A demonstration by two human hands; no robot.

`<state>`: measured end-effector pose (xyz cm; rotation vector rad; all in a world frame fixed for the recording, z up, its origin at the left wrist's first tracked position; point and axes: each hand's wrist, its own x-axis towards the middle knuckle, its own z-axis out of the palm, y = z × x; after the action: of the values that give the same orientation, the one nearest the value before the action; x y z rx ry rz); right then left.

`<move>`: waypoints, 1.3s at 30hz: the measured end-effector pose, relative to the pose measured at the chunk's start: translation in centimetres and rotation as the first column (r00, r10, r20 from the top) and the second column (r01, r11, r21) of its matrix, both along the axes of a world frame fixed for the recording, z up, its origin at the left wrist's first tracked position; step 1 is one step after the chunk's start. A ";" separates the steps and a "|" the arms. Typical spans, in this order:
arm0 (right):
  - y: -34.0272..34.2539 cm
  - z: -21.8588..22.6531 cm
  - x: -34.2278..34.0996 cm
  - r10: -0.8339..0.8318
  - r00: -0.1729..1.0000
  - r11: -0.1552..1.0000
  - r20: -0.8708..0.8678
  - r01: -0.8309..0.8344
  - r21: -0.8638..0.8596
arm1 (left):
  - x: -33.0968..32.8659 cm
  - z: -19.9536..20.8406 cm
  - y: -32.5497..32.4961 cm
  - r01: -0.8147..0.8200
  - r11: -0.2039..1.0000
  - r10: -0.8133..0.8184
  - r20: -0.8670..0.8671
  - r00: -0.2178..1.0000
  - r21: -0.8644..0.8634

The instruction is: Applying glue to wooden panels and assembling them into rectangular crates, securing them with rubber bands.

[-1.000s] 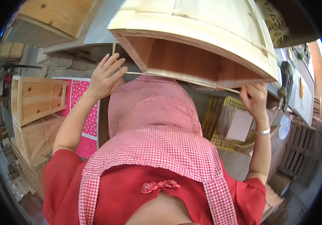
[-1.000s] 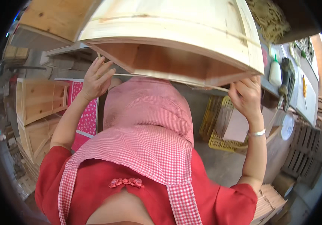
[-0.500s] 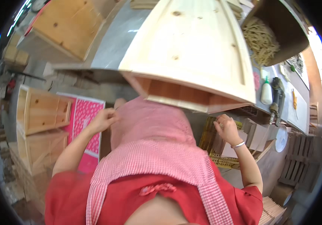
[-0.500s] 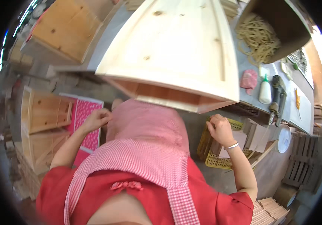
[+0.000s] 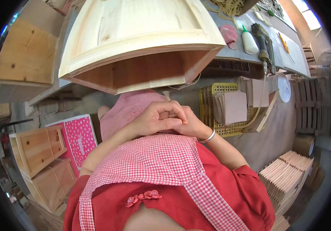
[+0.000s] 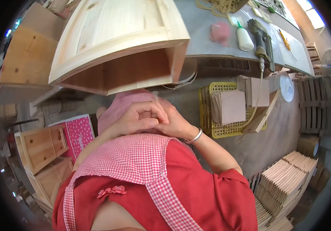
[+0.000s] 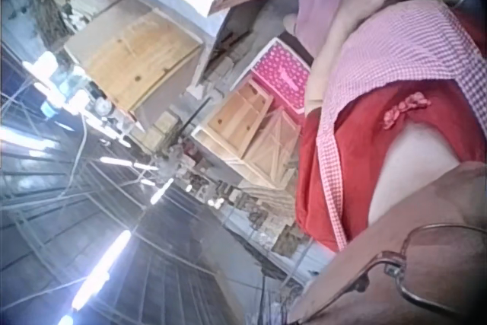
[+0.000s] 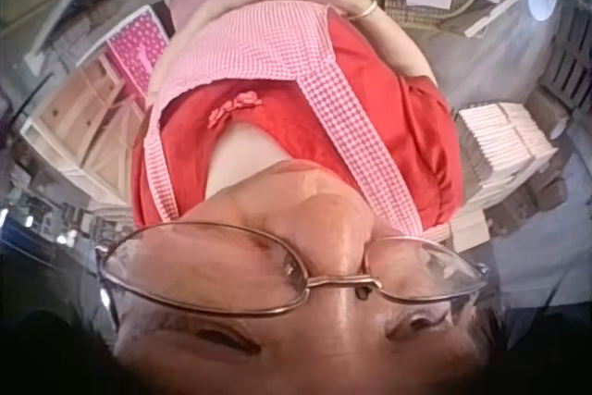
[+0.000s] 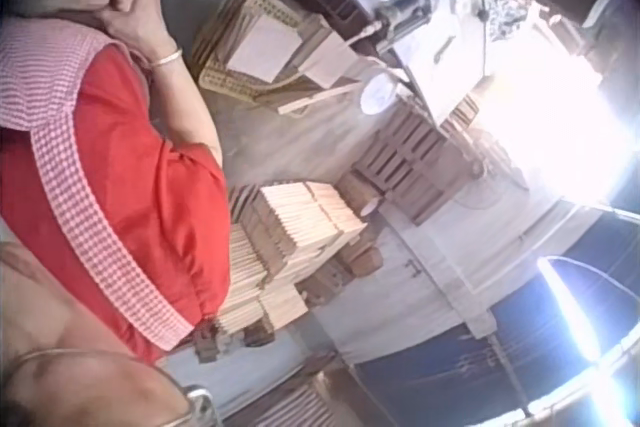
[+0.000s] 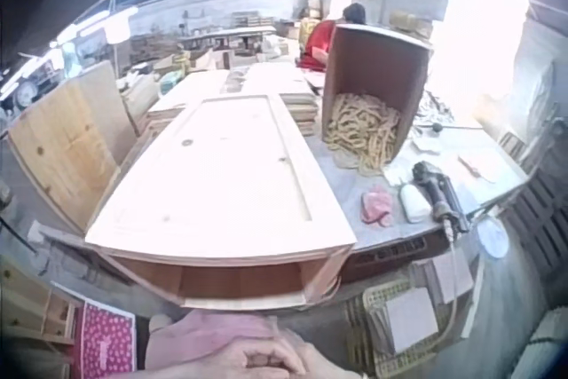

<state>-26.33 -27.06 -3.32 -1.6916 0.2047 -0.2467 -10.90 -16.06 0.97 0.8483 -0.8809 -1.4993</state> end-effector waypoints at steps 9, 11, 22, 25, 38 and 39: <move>-12.5 -6.5 -7.5 -0.207 0.799 0.978 -0.564 0.180 -0.103 | -0.9 -1.8 -0.1 0.061 0.998 -0.059 0.653 0.755 0.019; -19.2 -8.5 -7.0 -0.424 0.697 0.904 -0.578 0.361 -0.229 | -0.7 -2.2 0.1 0.052 0.979 -0.161 0.593 0.789 0.197; -19.7 -3.1 -4.5 -0.843 0.498 0.379 0.205 0.819 -0.431 | 1.6 -4.1 5.4 -0.320 0.858 0.085 0.503 0.860 0.403; -20.7 3.2 -0.6 -0.667 0.615 0.342 0.421 0.755 -0.560 | 1.5 -4.8 9.0 -0.393 0.789 0.161 0.458 0.875 0.473; -41.2 -1.4 19.3 -0.660 0.723 -0.044 0.205 0.235 -0.971 | 0.1 -4.3 12.4 -0.586 0.648 0.401 0.437 0.805 0.486; -41.8 -0.7 19.7 -0.673 0.710 0.071 0.210 0.344 -0.936 | 0.2 -4.6 12.8 -0.593 0.648 0.412 0.435 0.801 0.478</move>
<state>-6.62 -68.82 -4.07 -2.8528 1.1343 -0.8136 -10.71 -3.27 -3.62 1.6740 -0.2824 -1.1443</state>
